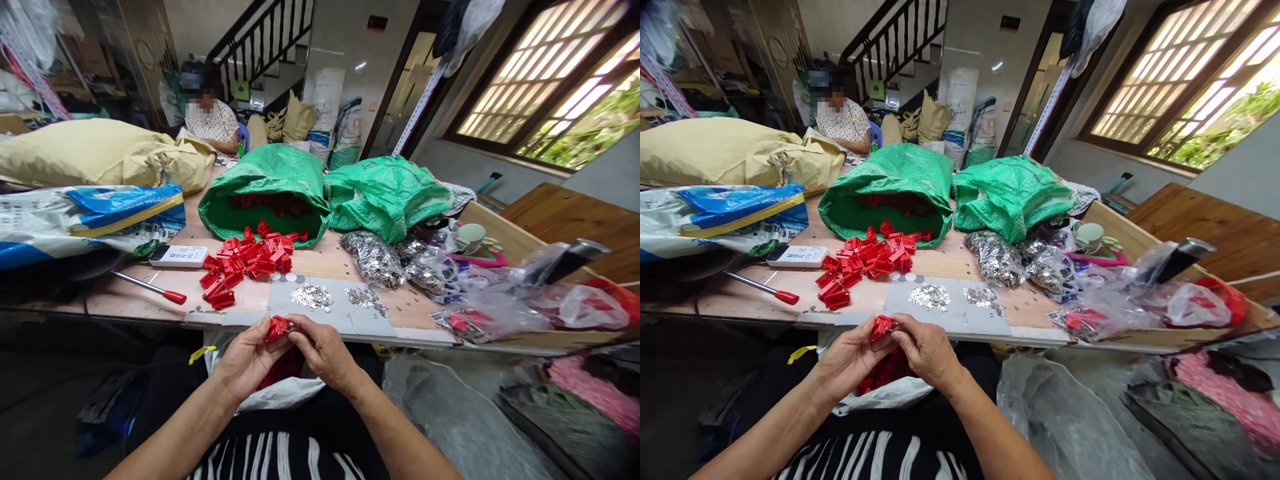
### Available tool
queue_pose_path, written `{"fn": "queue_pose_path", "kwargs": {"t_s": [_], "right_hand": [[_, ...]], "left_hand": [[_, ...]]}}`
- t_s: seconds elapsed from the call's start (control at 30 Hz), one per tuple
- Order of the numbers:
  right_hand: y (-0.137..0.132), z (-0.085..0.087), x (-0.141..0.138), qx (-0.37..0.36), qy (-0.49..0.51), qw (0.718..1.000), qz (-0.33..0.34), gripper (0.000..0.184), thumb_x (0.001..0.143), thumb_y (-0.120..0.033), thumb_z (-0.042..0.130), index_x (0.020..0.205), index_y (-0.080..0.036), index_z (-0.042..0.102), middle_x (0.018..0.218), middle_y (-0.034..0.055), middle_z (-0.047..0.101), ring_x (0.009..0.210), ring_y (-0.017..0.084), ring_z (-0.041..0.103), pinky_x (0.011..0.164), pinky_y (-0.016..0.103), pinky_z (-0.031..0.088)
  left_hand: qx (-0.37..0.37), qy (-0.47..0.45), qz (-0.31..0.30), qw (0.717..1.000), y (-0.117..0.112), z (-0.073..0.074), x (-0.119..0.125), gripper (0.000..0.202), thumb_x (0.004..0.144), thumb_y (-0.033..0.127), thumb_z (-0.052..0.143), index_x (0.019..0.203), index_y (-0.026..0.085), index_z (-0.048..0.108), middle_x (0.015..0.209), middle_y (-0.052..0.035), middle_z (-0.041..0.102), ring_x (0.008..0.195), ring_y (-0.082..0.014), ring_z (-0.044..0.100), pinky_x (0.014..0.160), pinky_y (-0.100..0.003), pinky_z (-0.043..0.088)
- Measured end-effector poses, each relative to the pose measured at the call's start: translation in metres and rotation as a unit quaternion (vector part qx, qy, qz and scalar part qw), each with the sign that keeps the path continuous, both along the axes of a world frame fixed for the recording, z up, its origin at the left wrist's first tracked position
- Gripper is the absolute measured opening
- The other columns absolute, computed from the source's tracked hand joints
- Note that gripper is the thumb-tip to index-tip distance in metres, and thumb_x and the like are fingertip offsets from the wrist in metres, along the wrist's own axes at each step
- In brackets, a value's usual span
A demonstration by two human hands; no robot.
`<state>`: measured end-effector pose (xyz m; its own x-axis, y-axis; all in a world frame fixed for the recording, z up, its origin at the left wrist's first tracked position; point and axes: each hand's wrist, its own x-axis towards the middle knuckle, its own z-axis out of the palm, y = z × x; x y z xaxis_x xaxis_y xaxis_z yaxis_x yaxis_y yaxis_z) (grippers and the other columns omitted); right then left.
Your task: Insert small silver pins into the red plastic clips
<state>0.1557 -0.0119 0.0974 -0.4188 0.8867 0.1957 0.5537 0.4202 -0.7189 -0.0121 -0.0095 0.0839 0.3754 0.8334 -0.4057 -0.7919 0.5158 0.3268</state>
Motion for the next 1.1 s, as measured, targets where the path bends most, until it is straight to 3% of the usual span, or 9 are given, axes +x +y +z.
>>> {"fn": "queue_pose_path", "kwargs": {"t_s": [0.7, 0.9, 1.1], "right_hand": [[0.004, -0.004, -0.002, 0.033, -0.045, 0.998, 0.013, 0.030, 0.095, -0.031, 0.043, 0.123, -0.026, 0.053, 0.108, 0.0021, 0.069, 0.094, 0.017, 0.066, 0.080, 0.024, 0.046], [0.010, -0.014, -0.004, 0.066, 0.015, 0.998, -0.009, 0.026, 0.096, -0.028, 0.041, 0.112, -0.022, 0.060, 0.104, 0.0044, 0.070, 0.094, 0.016, 0.065, 0.084, 0.025, 0.047], [0.017, -0.020, -0.006, 0.025, 0.057, 0.998, -0.009, 0.027, 0.096, -0.031, 0.040, 0.109, -0.024, 0.063, 0.103, 0.0032, 0.069, 0.095, 0.016, 0.064, 0.084, 0.026, 0.047]], "left_hand": [[-0.054, -0.012, 0.020, 0.998, 0.000, -0.007, 0.002, 0.031, 0.094, 0.013, 0.039, 0.084, 0.004, 0.067, 0.085, -0.0145, 0.074, 0.083, -0.0191, 0.071, 0.083, -0.034, 0.057], [-0.055, -0.005, 0.038, 0.998, 0.000, -0.009, 0.005, 0.028, 0.093, 0.012, 0.042, 0.080, 0.007, 0.066, 0.082, -0.0130, 0.074, 0.080, -0.0189, 0.071, 0.085, -0.035, 0.056], [-0.037, 0.023, 0.032, 0.999, -0.002, -0.015, 0.001, 0.018, 0.089, 0.012, 0.050, 0.080, 0.009, 0.066, 0.084, -0.0112, 0.073, 0.085, -0.0201, 0.070, 0.093, -0.038, 0.051]]}}
